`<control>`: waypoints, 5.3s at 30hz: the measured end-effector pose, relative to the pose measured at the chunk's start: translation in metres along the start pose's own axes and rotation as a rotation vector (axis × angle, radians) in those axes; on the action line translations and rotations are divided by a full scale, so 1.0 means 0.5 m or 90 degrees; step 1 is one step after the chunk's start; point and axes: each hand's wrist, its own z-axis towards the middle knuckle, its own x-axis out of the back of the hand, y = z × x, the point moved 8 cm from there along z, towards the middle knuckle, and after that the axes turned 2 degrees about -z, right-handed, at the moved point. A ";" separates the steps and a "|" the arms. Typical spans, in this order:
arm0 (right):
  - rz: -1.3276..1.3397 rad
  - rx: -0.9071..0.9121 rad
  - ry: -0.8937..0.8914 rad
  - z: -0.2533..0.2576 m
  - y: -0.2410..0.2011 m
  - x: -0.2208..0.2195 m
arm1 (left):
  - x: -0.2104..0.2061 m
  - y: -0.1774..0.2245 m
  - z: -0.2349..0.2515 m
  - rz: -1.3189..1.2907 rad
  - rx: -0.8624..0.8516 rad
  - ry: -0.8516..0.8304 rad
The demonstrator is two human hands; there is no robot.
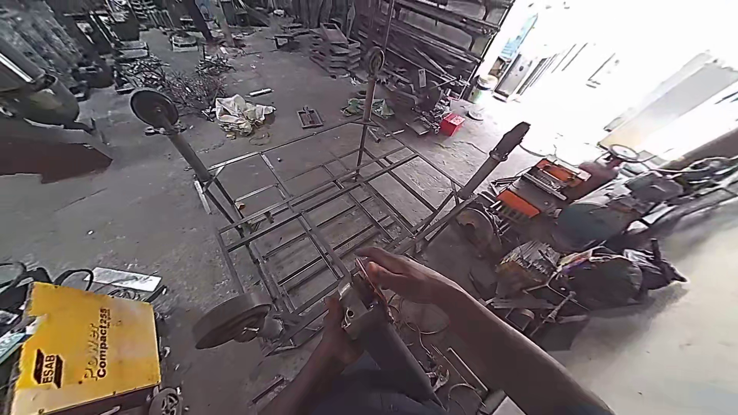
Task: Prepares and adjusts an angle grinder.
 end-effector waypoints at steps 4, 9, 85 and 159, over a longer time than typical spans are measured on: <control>-0.015 0.088 -0.109 0.052 -0.052 -0.053 | 0.008 0.037 -0.039 -0.005 -0.046 0.022; 0.088 0.113 -0.193 0.060 -0.089 -0.085 | 0.003 0.066 -0.077 -0.006 -0.089 0.022; -0.504 0.184 0.149 0.049 -0.198 -0.129 | 0.095 -0.013 -0.082 -0.198 0.024 -0.002; 0.952 -0.994 0.897 -0.711 1.356 -0.641 | 0.273 -0.491 0.115 0.040 0.465 0.342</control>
